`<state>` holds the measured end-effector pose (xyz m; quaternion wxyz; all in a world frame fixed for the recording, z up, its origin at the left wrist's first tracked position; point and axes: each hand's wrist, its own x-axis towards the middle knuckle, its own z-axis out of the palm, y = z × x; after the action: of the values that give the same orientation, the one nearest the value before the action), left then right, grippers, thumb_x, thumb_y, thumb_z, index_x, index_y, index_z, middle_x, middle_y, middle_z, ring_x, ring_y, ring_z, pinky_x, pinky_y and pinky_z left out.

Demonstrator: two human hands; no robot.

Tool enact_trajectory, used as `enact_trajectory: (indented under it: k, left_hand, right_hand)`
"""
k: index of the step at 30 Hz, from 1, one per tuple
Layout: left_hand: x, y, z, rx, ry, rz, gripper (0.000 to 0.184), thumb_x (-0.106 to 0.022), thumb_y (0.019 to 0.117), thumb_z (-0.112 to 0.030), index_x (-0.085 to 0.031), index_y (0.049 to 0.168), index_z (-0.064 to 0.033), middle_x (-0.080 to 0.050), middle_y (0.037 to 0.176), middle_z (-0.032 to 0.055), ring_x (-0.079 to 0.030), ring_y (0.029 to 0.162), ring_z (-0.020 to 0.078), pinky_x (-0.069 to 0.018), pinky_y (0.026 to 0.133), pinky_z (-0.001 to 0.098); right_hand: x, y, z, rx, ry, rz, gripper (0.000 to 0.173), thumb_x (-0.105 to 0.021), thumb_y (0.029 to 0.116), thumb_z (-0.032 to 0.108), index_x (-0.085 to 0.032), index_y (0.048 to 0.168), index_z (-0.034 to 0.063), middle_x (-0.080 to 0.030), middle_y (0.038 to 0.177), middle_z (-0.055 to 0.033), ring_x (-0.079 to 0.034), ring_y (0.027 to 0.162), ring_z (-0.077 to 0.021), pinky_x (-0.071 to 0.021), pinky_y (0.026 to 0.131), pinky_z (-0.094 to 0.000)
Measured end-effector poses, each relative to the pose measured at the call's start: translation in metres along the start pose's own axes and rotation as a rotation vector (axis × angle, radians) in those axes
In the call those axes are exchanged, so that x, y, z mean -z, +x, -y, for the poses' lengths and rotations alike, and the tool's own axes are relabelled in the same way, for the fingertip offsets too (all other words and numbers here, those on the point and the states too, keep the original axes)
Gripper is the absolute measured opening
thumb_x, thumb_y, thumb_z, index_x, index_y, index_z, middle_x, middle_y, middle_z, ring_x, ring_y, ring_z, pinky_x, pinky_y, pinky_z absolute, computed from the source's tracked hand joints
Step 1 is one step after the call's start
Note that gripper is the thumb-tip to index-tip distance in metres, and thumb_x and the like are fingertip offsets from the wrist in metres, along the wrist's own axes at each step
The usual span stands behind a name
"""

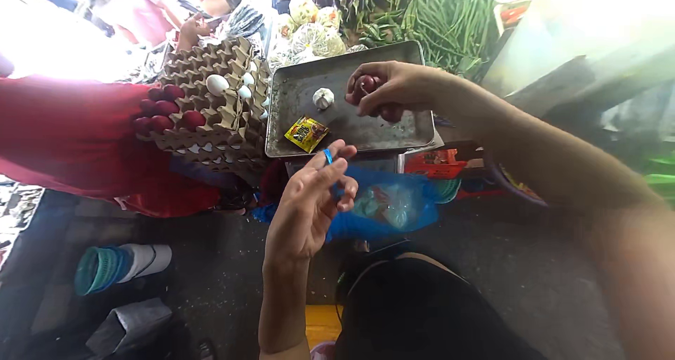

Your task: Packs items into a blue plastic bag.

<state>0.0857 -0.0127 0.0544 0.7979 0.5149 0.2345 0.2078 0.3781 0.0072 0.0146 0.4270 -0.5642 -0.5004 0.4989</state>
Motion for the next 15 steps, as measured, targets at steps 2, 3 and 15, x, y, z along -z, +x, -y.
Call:
enact_trajectory:
  k: [2,3,15]
  left_hand:
    - [-0.002,0.004,0.000,-0.012,-0.011,-0.079,0.043,-0.036,0.1097,-0.023,-0.050,0.146,-0.0062,-0.054,0.147,0.0098,-0.066,0.083,0.0052,-0.0536,0.064,0.0157]
    - [-0.004,0.005,0.000,-0.023,-0.028,-0.106,0.043,-0.033,0.1104,-0.024,-0.052,0.145,-0.0058,-0.054,0.147,0.0107,-0.068,0.085,0.0074,-0.0547,0.064,0.0168]
    - [-0.023,-0.007,0.022,-0.227,0.040,-0.071,0.047,-0.048,0.1040,-0.029,-0.056,0.142,-0.0030,-0.060,0.138,0.0125,-0.057,0.071,0.0020,-0.0436,0.056,0.0135]
  right_hand:
    - [-0.009,-0.033,0.004,-0.016,0.211,0.233,0.037,-0.070,0.0842,0.010,-0.061,0.119,0.0159,-0.072,0.107,-0.0042,-0.066,0.068,-0.0095,-0.0507,0.045,-0.0231]
    - [-0.017,-0.047,0.002,-0.044,0.288,0.367,0.036,-0.067,0.0840,0.011,-0.061,0.118,0.0176,-0.072,0.105,-0.0026,-0.065,0.066,-0.0069,-0.0490,0.044,-0.0211]
    - [-0.116,-0.101,-0.019,0.229,-0.066,0.132,0.024,-0.066,0.0999,0.019,-0.070,0.116,0.0022,-0.071,0.102,-0.0066,-0.067,0.092,-0.0086,-0.0565,0.082,-0.0296]
